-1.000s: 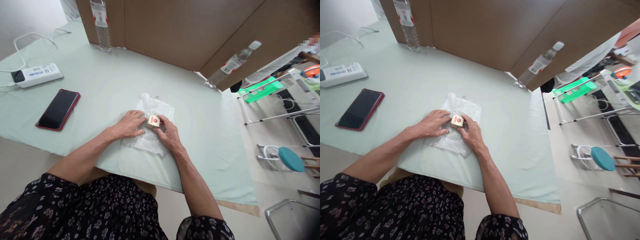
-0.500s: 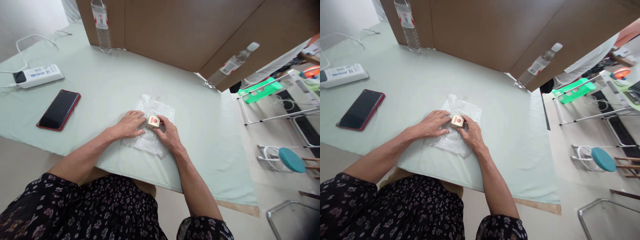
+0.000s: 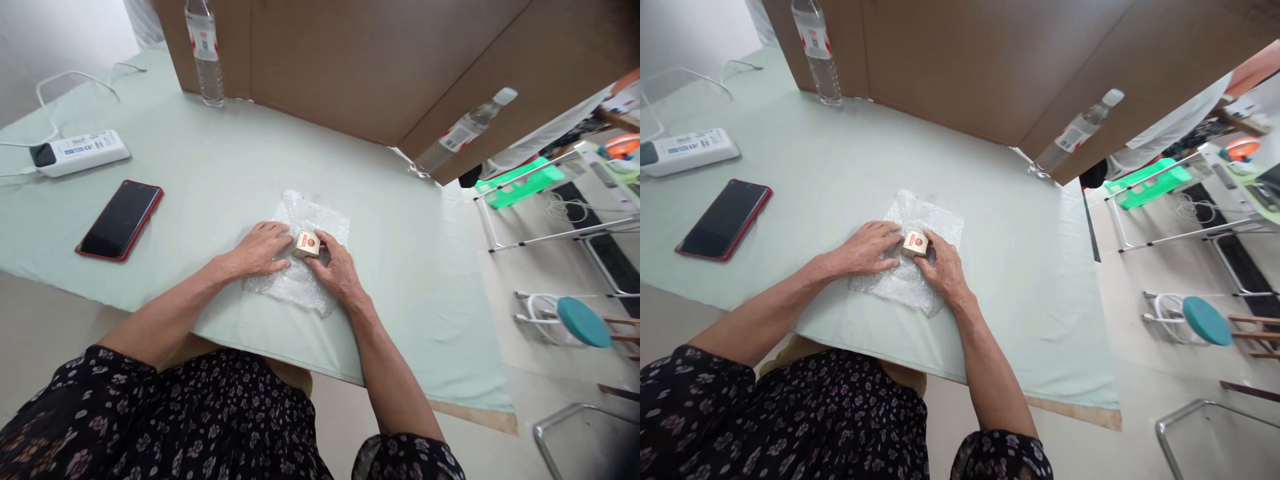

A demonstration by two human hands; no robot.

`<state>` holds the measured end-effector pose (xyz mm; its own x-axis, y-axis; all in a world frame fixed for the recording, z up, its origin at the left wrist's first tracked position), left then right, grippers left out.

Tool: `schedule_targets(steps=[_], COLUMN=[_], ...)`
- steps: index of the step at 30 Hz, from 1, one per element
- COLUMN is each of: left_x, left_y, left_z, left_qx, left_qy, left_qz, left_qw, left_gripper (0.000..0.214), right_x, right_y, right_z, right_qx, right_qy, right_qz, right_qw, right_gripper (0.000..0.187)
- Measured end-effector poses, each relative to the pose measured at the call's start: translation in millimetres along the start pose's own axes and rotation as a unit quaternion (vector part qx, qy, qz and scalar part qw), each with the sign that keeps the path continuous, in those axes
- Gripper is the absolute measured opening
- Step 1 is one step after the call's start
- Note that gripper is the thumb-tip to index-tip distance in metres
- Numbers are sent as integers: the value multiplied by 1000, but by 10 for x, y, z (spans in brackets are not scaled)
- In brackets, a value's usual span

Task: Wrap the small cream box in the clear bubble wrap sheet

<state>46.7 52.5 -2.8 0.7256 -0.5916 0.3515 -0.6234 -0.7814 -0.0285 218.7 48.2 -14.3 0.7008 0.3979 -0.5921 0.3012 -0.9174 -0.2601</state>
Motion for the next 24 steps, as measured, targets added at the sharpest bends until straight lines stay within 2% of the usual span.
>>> schedule_targets(steps=[6,16,24], left_x=[0,18,-7], left_y=[2,-1,-6], left_z=[-1,-6,4], left_qx=[7,1,15], left_qy=[5,-1,23], left_qz=[0,-1,-14], left_qw=[1000,1000,1000], left_gripper=[38,38,41], right_x=[-10,-40,-45], right_y=[7,20,17], right_z=[-4,15,-16], right_qx=[15,5,27], right_qy=[3,20,11], right_qz=[-2,-38,-19], right_qw=[1000,999,999], right_gripper=[54,61,55])
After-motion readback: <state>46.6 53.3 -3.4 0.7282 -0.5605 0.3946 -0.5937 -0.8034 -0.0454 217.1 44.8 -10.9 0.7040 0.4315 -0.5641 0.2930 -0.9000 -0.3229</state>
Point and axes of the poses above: each hand's wrist, its own y-axis away from the middle knuckle, its own z-axis out of the palm, x = y × z, the point moved 7 cm from there along -y, towards the middle knuckle, and after that the axes turned 3 degrees about y, right-handed, at the moved point
